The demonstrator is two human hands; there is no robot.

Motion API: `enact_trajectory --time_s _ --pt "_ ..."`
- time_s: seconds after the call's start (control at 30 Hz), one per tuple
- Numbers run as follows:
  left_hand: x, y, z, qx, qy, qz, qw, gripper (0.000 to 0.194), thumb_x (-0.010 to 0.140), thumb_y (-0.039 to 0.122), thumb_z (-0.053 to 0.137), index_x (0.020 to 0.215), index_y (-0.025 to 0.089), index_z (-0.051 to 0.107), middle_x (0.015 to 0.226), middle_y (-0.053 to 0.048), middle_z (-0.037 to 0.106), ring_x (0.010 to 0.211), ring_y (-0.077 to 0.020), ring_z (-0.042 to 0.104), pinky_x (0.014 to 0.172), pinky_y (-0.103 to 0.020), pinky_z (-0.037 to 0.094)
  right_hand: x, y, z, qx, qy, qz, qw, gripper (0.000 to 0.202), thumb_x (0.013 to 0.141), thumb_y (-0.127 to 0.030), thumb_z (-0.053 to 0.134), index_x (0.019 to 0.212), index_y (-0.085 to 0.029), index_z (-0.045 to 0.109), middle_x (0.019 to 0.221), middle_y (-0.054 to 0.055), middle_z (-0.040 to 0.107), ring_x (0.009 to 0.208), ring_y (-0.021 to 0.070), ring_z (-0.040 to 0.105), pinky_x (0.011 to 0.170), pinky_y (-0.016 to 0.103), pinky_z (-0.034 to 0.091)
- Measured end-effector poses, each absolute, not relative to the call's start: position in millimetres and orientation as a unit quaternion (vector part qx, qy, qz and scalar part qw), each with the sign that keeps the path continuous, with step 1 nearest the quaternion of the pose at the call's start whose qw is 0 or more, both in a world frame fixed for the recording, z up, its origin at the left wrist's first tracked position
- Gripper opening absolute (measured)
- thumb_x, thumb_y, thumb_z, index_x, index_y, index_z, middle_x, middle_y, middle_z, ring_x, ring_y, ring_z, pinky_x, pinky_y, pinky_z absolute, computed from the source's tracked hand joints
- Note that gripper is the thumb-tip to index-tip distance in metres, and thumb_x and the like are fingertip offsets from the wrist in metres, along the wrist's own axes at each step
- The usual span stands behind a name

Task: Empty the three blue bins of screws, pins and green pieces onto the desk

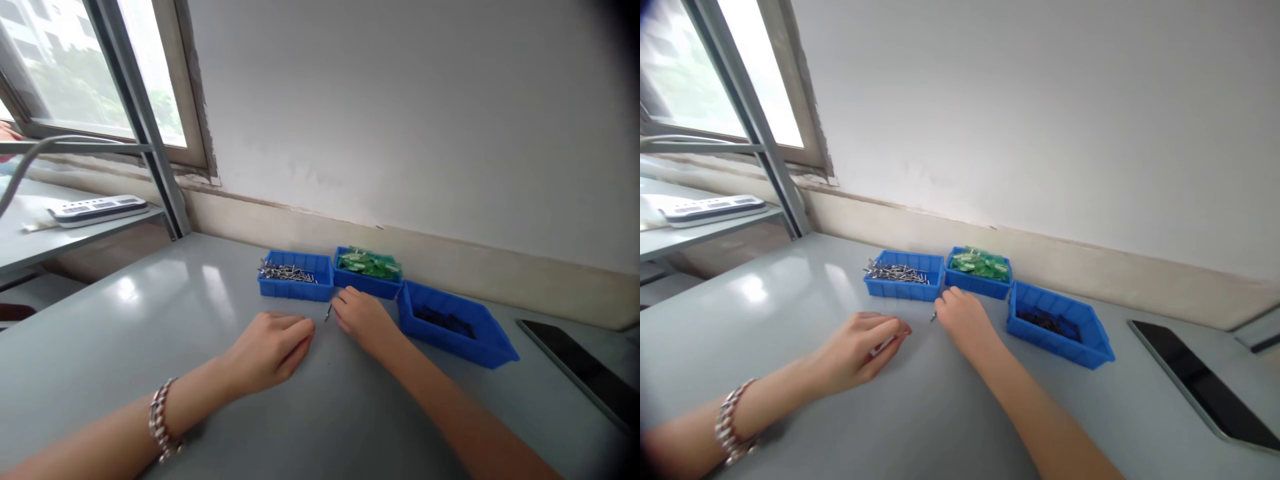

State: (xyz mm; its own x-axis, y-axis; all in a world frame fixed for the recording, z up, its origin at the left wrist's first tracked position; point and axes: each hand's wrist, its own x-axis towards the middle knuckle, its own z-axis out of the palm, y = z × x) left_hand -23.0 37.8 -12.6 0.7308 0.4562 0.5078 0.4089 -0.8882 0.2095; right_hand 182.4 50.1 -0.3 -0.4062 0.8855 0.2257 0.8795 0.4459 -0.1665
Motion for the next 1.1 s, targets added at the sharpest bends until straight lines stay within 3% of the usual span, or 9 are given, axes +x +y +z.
enact_trajectory --time_s 0.1,0.23,0.43,0.5,0.73,1.1 --pt "-22 37 -12 0.913 0.281 0.290 0.054 0.014 0.090 0.020 0.036 0.083 0.016 0.049 0.066 0.000 0.052 0.055 -0.0099 0.045 0.055 -0.022 0.035 184 44 10 -0.539 -0.790 0.123 0.266 0.009 0.080 -0.010 0.055 0.078 -0.016 0.061 0.078 0.003 0.063 0.075 0.0167 0.058 0.069 0.032 0.046" --pt "-18 38 -8 0.861 0.373 0.307 0.157 0.016 0.086 0.031 0.045 0.091 0.017 0.049 0.080 -0.002 0.054 0.057 -0.0090 0.045 0.057 -0.022 0.037 183 35 18 -0.508 -0.696 0.321 0.393 0.012 0.081 -0.030 0.055 0.084 -0.019 0.061 0.073 0.003 0.063 0.060 0.0141 0.055 0.053 0.027 0.043" --pt "-13 40 -2 0.736 0.363 0.254 0.512 0.030 0.085 0.040 0.045 0.096 0.014 0.056 0.058 0.003 0.043 0.053 -0.0083 0.040 0.051 -0.019 0.031 178 29 16 -0.433 -0.571 0.541 0.440 0.023 0.073 -0.038 0.065 0.083 -0.018 0.061 0.068 0.000 0.060 0.048 0.0072 0.042 0.044 0.022 0.028" --pt "-14 40 -1 0.704 0.339 0.243 0.575 0.033 0.085 0.042 0.045 0.093 0.013 0.058 0.055 0.003 0.043 0.053 -0.0077 0.039 0.052 -0.019 0.029 178 28 15 -0.418 -0.542 0.584 0.436 0.024 0.070 -0.037 0.069 0.081 -0.018 0.062 0.065 -0.002 0.056 0.047 0.0056 0.038 0.043 0.022 0.024" --pt "-15 40 0 0.667 0.321 0.246 0.626 0.036 0.084 0.046 0.052 0.081 0.011 0.060 0.050 0.004 0.041 0.050 -0.0054 0.033 0.050 -0.019 0.023 176 24 7 -0.388 -0.477 0.671 0.414 0.025 0.068 -0.035 0.074 0.081 -0.018 0.063 0.062 -0.004 0.051 0.047 0.0048 0.032 0.042 0.022 0.015" --pt "-14 38 1 0.673 0.340 0.238 0.613 0.035 0.081 0.046 0.056 0.077 0.011 0.062 0.051 0.004 0.039 0.050 -0.0054 0.033 0.049 -0.019 0.022 174 24 1 -0.386 -0.481 0.680 0.396 0.024 0.067 -0.033 0.075 0.084 -0.018 0.065 0.059 -0.005 0.048 0.047 0.0060 0.029 0.044 0.024 0.013"
